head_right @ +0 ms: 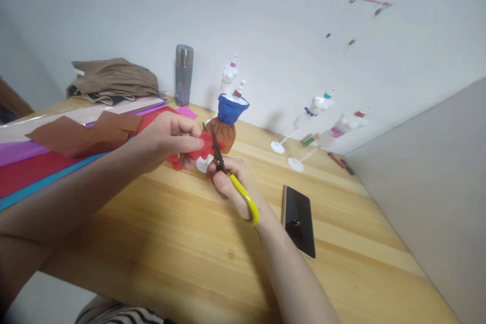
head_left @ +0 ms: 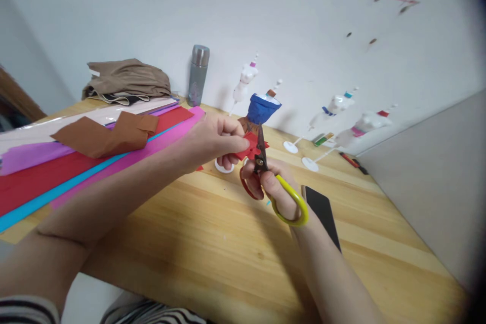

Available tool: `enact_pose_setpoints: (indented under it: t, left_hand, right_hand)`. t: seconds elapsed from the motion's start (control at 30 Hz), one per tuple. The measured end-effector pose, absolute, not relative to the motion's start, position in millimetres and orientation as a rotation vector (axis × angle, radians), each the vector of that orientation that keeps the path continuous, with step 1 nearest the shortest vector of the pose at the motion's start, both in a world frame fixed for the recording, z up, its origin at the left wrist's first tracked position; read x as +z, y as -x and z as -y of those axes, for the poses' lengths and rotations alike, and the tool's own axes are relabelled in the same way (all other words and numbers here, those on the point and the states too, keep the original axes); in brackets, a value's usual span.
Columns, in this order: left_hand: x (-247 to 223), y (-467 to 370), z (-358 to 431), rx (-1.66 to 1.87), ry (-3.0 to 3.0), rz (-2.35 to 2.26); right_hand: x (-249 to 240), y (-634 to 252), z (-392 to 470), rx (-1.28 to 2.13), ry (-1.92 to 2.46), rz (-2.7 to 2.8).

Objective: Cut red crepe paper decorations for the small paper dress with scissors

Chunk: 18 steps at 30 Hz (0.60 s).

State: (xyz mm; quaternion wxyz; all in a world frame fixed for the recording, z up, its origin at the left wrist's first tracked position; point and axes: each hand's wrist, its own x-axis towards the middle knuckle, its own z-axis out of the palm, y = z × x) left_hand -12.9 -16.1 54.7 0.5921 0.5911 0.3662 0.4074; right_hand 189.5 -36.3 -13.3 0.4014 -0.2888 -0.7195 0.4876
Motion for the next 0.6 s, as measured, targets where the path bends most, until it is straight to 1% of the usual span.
enact_pose_setpoints:
  t: [0.6]
  left_hand:
    - [60.9,14.6,17.0,1.026,-1.401,-0.948]
  right_hand:
    - [-15.5,-191.1,35.8,1.245,0.709,1.822]
